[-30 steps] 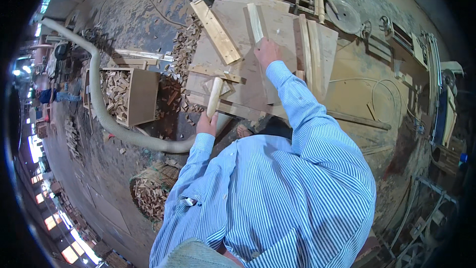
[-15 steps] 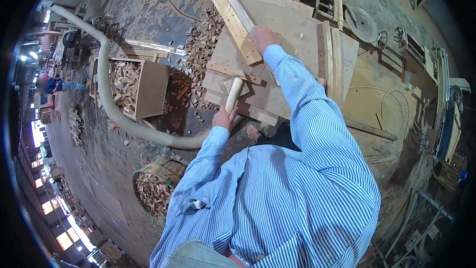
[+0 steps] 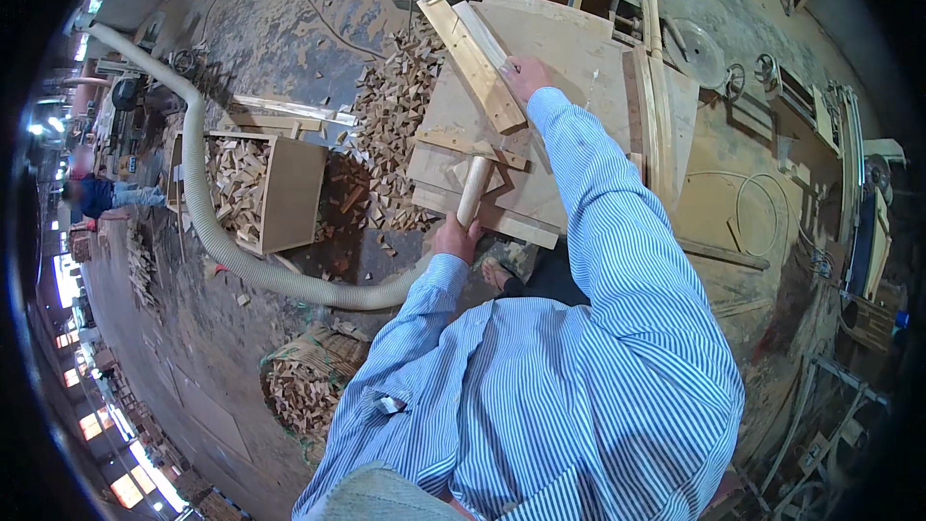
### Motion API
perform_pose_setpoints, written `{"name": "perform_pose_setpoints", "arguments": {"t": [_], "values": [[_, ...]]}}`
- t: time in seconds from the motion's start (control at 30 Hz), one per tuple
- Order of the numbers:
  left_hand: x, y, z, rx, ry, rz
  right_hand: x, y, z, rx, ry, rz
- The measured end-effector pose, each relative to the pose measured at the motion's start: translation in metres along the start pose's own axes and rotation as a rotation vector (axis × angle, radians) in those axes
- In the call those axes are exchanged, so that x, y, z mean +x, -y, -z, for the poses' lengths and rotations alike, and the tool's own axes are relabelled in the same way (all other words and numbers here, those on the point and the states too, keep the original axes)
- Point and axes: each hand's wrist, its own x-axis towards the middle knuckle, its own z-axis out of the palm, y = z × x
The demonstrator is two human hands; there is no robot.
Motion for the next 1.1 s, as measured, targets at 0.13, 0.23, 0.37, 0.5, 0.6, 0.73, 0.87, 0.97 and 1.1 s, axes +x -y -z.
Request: {"name": "perform_pose_setpoints", "arguments": {"t": [0.13,0.23,0.37,0.5,0.6,0.73,0.87,0.97,1.1], "values": [[0.016,-0.015,0.002,0.044,0.01,0.015,0.02,-0.006,0.007,-0.038,0.004,0.022],[0.031,-0.03,0.002,0.042,0.016,0.024,0.039,-0.012,0.014,-0.028,-0.008,0.005],[0.055,-0.051,0.001,0.055,-0.007,-0.001,0.068,-0.023,0.027,-0.072,0.018,-0.006],[0.083,-0.077,-0.001,0.047,-0.025,0.01,0.102,-0.039,0.037,-0.015,-0.026,-0.009],[0.104,-0.095,-0.003,0.047,-0.033,0.012,0.128,-0.048,0.045,-0.051,-0.021,-0.023],[0.133,-0.116,-0.005,0.057,-0.048,-0.009,0.156,-0.06,0.06,0.023,-0.027,0.017],[0.15,-0.133,-0.005,0.035,-0.091,-0.012,0.179,-0.069,0.066,0.025,-0.008,-0.005],[0.154,-0.144,-0.002,0.026,-0.085,0.009,0.191,-0.077,0.064,0.029,-0.023,0.008],[0.149,-0.148,0.002,0.04,-0.085,-0.003,0.194,-0.081,0.062,-0.079,-0.04,0.027]]}}
